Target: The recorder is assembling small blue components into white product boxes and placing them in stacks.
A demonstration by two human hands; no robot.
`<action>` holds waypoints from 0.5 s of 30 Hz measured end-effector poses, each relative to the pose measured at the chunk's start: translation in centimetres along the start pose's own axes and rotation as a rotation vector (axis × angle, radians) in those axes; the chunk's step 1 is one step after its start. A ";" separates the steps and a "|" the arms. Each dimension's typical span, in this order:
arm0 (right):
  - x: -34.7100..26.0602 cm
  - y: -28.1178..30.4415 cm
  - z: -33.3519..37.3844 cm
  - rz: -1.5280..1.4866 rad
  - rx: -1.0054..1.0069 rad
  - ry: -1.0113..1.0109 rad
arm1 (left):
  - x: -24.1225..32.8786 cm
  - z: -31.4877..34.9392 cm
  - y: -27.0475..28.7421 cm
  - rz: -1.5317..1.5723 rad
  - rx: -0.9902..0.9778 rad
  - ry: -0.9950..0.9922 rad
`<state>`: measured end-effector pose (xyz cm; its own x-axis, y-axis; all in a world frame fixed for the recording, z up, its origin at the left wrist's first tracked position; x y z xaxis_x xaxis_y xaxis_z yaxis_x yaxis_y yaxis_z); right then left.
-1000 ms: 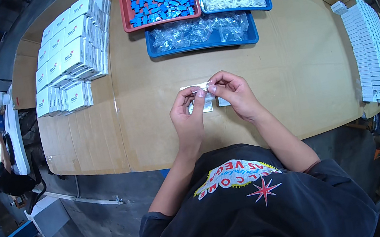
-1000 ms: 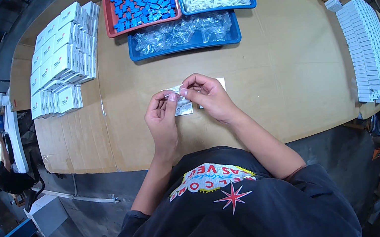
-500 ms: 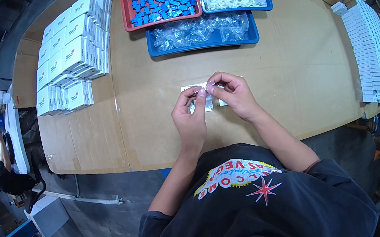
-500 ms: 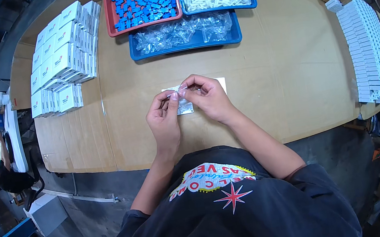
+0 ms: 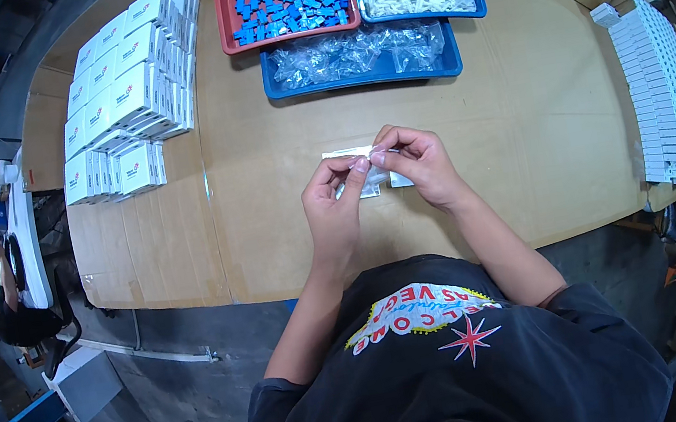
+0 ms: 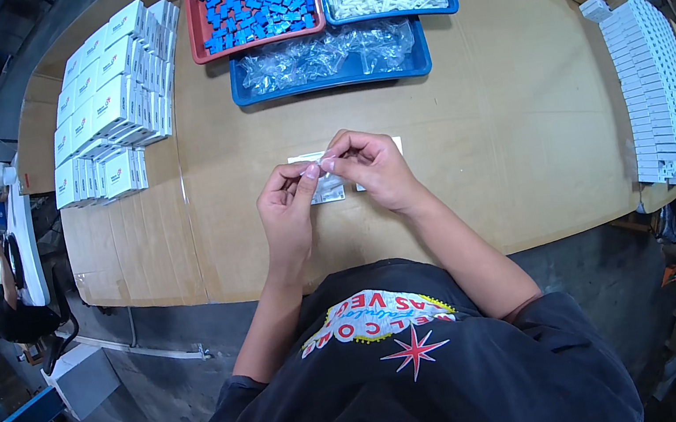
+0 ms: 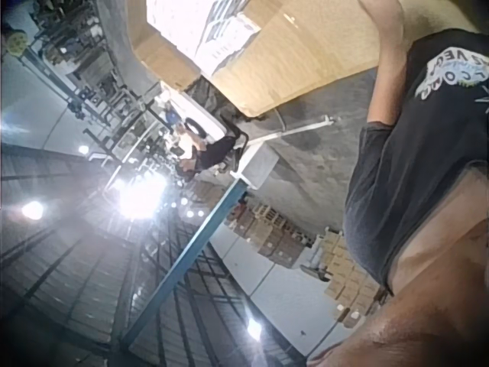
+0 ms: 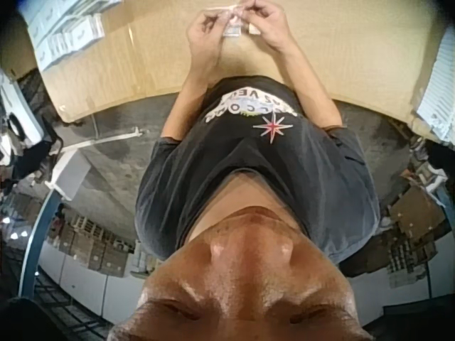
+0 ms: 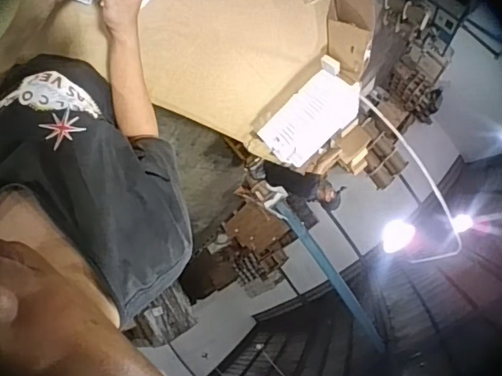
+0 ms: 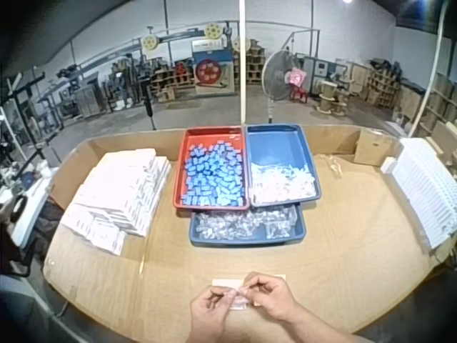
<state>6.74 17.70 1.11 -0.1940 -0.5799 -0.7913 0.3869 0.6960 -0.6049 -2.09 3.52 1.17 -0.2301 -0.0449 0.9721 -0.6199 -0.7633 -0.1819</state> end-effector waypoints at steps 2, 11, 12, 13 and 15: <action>-0.4 0.5 0.0 0.099 -0.049 0.008 | 0.3 -0.2 0.5 -0.002 -0.051 0.008; -1.1 -0.1 0.1 0.055 -0.049 0.004 | 2.0 -0.4 1.8 -0.019 -0.204 0.161; -0.9 -0.1 0.1 0.054 -0.050 0.004 | 1.9 -0.4 1.8 -0.026 -0.204 0.164; -0.8 0.0 0.1 0.089 -0.043 0.021 | 1.7 -0.4 2.0 -0.032 -0.203 0.167; -0.8 -0.2 0.1 0.124 -0.038 0.036 | 1.5 -0.8 2.1 -0.051 -0.204 0.158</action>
<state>6.89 18.03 1.88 -0.1790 -0.4734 -0.8624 0.3758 0.7772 -0.5047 -4.35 2.33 2.07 -0.2994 0.1035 0.9485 -0.7681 -0.6159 -0.1752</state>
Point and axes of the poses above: each hand's wrist, its own z-axis away from the middle knuckle, its own y-axis out of the back of the hand, x = y × z, the point moved 3 cm from there along -z, towards the middle knuckle, and after that the axes turned 13 degrees about -z, right-handed, at the moved point
